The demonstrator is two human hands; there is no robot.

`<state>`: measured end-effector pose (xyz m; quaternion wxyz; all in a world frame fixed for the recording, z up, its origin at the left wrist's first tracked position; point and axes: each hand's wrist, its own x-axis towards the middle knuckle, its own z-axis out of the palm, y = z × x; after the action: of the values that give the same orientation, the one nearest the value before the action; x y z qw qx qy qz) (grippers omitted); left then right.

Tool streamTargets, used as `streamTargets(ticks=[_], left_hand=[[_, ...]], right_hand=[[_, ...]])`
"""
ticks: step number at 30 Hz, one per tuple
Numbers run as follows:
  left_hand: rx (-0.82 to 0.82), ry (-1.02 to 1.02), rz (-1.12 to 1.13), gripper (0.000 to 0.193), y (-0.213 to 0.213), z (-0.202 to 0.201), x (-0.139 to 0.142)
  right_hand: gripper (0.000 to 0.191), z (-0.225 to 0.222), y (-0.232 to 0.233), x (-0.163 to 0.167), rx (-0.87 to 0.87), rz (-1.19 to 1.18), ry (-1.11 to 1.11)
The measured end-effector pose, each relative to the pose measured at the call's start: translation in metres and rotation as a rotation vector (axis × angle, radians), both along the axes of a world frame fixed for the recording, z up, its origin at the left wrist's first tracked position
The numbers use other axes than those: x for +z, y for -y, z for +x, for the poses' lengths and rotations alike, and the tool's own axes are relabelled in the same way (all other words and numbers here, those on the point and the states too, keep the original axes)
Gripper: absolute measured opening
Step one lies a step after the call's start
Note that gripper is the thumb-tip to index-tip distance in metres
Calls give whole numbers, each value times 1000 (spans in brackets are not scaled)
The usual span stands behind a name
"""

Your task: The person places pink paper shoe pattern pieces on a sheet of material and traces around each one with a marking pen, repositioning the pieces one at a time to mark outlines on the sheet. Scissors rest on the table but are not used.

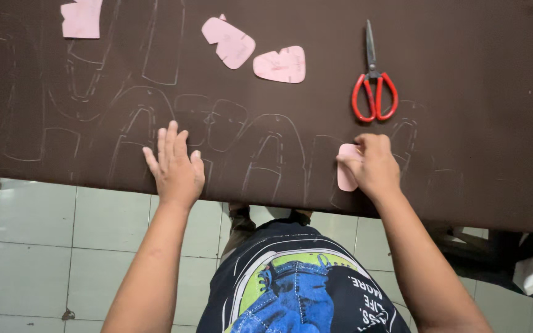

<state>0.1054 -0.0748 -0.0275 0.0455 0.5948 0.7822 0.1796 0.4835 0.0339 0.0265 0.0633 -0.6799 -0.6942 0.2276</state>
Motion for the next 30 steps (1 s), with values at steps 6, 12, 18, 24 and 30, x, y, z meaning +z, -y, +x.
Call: streamTargets(ticks=[6, 12, 18, 24, 30], left_hand=[[-206, 61, 113, 49, -16, 87, 5], [-412, 110, 77, 52, -49, 144, 12], [-387, 60, 93, 55, -51, 145, 8], [-363, 38, 80, 55, -50, 146, 3], [-365, 18, 75, 52, -53, 142, 3]], right_hand=[[83, 38, 25, 4, -27, 6, -31], [78, 40, 13, -7, 55, 28, -168], [42, 44, -18, -20, 14, 334, -254], [47, 29, -78, -27, 20, 385, -114], [31, 27, -114, -25, -9, 489, 14]])
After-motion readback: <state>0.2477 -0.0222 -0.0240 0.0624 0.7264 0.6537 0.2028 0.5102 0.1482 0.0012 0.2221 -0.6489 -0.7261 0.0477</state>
